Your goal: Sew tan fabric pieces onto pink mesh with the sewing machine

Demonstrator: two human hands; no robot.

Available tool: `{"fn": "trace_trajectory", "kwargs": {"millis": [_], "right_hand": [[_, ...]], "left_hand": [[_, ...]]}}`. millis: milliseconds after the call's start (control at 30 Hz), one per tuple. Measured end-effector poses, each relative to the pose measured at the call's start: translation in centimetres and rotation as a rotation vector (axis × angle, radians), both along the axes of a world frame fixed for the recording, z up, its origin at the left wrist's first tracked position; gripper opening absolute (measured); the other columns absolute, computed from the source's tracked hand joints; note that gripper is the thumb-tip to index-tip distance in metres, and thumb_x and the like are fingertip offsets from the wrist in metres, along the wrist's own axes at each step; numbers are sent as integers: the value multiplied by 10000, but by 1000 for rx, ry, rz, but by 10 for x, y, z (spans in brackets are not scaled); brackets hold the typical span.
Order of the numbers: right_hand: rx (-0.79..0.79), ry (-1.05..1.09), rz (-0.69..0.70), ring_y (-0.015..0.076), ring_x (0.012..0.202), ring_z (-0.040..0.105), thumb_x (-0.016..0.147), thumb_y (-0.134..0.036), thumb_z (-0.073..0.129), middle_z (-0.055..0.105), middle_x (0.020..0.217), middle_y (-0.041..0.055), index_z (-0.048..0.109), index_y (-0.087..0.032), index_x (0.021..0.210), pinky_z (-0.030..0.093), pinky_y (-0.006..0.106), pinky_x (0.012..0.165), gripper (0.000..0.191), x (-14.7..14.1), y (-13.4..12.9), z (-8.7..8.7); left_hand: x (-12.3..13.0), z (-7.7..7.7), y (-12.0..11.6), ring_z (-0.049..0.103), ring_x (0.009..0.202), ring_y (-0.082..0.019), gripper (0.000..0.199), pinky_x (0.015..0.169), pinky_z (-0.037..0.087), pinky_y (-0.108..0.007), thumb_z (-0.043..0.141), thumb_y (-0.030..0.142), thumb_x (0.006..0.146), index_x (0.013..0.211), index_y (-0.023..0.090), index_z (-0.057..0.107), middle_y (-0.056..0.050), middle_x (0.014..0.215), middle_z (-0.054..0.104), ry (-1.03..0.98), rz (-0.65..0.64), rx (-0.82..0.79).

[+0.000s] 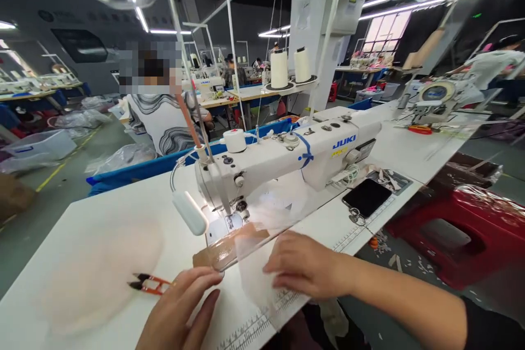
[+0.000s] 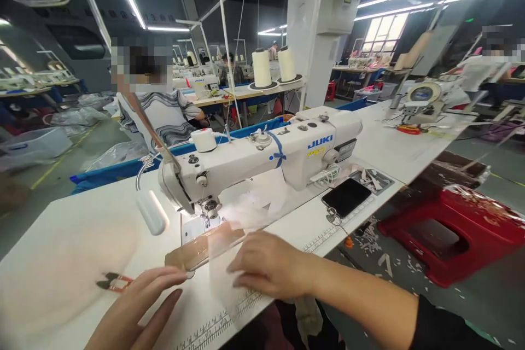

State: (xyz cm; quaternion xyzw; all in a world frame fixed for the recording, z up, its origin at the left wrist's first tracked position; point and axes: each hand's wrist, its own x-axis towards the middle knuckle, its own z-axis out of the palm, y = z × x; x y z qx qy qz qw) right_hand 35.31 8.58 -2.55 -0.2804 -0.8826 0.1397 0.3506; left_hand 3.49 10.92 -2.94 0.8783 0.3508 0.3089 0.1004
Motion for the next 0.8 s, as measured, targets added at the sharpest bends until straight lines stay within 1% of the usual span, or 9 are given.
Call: {"fn": "trace_trajectory", "kwargs": {"millis": [67,133,200,333,467,533,633,700,800], "right_hand": [[-48,94,-161,186,842,640,1087,-311,498,722,894,61,675,-207,1110,510,327,809,207,4,0,2],[-59,108,-282,190,834,637,1086,-268,487,713,886,60,680,-208,1085,507,324,781,202,9,4,0],[-58,46,-307,201,866,636,1080,-249,488,708,913,66,676,-209,1082,507,329,787,192,10,8,-5],[-134,-145,-319,230,945,625,1040,-246,574,691,1006,73,655,-203,1135,511,353,816,132,-5,12,-18],[-205,-299,-416,239,921,597,978,-174,639,654,968,60,641,-193,970,494,352,777,20,-24,18,-23],[-221,-285,-420,220,884,583,988,-143,598,634,934,46,610,-194,901,482,339,760,102,-28,22,-21],[-191,-171,-387,208,881,574,1018,-166,563,634,935,44,597,-199,908,473,333,773,119,-30,22,-14],[-159,-78,-350,202,855,572,1042,-200,538,642,906,42,603,-203,921,470,326,771,137,-33,17,-8],[-174,41,-121,175,859,604,1065,-250,528,682,929,29,634,-216,1028,491,299,807,117,-41,8,1]], "left_hand": [[11,5,1,748,964,-228,174,766,639,-266,599,331,957,1082,321,721,-56,1106,768,1,-1,-21],[20,8,3,732,984,-235,176,796,624,-289,576,309,970,1073,303,718,-68,1109,758,20,-10,-48],[26,9,4,716,984,-240,191,802,608,-312,549,293,981,1075,288,714,-77,1093,748,38,-12,-76],[40,6,4,680,839,-238,206,692,552,-327,504,309,994,1012,261,703,-77,924,722,84,-2,-147],[48,3,3,651,782,-226,163,669,518,-331,522,281,963,974,248,682,-64,888,694,120,-10,-287],[49,4,3,639,761,-221,134,653,500,-327,549,276,938,923,243,677,-57,880,687,112,-11,-372],[48,10,6,632,758,-220,209,667,487,-324,557,391,962,879,237,671,-51,850,690,40,23,-571],[49,14,9,639,747,-213,374,685,501,-325,512,547,983,871,225,664,-54,849,702,-80,54,-818],[54,16,13,637,705,-182,500,676,521,-302,536,686,934,875,202,645,-49,843,700,-324,74,-1169]]}}
